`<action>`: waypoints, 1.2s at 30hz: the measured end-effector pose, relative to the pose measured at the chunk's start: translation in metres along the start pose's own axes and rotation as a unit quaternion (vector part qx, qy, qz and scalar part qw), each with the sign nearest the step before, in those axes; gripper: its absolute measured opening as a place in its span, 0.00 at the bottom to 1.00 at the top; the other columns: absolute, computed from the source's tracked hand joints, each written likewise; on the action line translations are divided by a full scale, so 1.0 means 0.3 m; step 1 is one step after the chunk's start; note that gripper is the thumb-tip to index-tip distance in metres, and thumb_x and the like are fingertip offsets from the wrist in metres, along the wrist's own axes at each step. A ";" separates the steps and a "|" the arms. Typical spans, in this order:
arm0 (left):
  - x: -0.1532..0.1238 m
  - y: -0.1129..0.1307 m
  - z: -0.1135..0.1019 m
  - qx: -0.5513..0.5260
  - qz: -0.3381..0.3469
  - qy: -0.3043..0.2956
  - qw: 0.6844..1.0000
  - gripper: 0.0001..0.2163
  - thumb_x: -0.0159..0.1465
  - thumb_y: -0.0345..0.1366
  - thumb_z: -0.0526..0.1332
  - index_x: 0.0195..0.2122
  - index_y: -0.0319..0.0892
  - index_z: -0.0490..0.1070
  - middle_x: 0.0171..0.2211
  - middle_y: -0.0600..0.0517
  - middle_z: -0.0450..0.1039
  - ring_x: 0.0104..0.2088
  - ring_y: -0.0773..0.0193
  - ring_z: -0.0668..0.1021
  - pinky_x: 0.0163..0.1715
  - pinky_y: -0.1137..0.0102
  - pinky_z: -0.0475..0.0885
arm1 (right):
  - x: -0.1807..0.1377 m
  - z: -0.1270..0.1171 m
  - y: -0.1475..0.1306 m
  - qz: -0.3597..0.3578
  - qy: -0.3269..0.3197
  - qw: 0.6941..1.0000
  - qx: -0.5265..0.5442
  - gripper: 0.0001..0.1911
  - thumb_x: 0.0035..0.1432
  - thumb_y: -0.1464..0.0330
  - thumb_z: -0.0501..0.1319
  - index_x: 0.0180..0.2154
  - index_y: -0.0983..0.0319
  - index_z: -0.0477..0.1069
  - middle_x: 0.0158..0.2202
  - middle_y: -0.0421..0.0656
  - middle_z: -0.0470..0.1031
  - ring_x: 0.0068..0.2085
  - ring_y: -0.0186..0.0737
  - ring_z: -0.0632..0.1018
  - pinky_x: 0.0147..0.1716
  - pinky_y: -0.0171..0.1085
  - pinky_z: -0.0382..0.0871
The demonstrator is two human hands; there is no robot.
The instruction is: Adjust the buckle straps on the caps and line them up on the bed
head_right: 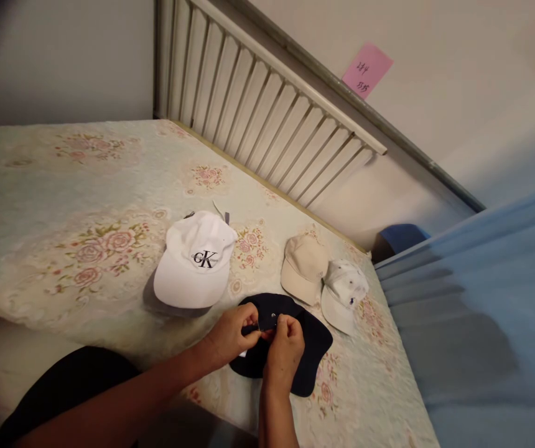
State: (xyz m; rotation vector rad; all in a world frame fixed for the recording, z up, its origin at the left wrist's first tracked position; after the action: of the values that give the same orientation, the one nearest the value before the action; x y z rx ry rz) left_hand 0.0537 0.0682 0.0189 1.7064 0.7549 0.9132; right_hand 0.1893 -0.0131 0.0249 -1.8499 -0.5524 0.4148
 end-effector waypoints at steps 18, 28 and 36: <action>-0.012 -0.085 0.076 -0.393 -0.184 -0.085 0.897 0.09 0.51 0.34 0.63 0.28 0.40 0.62 0.21 0.57 0.71 0.22 0.71 0.72 0.25 0.74 0.64 | -0.021 0.006 -0.041 -0.024 -0.005 0.999 -0.031 0.12 0.55 0.58 0.57 0.29 0.60 0.69 0.16 0.34 0.69 0.20 0.35 0.70 0.23 0.34 0.63; -0.008 -0.077 0.072 -0.396 -0.179 -0.083 0.897 0.10 0.50 0.34 0.63 0.29 0.41 0.61 0.20 0.59 0.69 0.21 0.72 0.72 0.25 0.74 0.64 | -0.024 0.008 -0.027 -0.027 -0.020 0.999 0.031 0.17 0.56 0.55 0.57 0.39 0.61 0.71 0.19 0.35 0.71 0.23 0.34 0.71 0.24 0.32 0.64; -0.005 -0.071 0.058 -0.327 -0.163 -0.079 0.928 0.09 0.52 0.32 0.59 0.34 0.41 0.62 0.21 0.60 0.67 0.22 0.71 0.71 0.26 0.73 0.64 | 0.010 0.021 0.026 0.007 -0.053 0.990 0.133 0.22 0.49 0.60 0.63 0.46 0.61 0.70 0.24 0.35 0.73 0.23 0.30 0.70 0.24 0.31 0.65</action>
State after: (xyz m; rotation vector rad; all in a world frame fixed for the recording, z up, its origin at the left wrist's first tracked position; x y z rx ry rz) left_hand 0.0667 0.0646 -0.0052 1.0110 0.5217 0.6795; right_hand 0.1898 -0.0087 0.0154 -1.5824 -0.5294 0.5702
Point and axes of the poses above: each hand's wrist, its own x-axis towards the middle knuckle, its own z-axis out of the palm, y = z × x, the point moved 9 cm from there along x, towards the middle knuckle
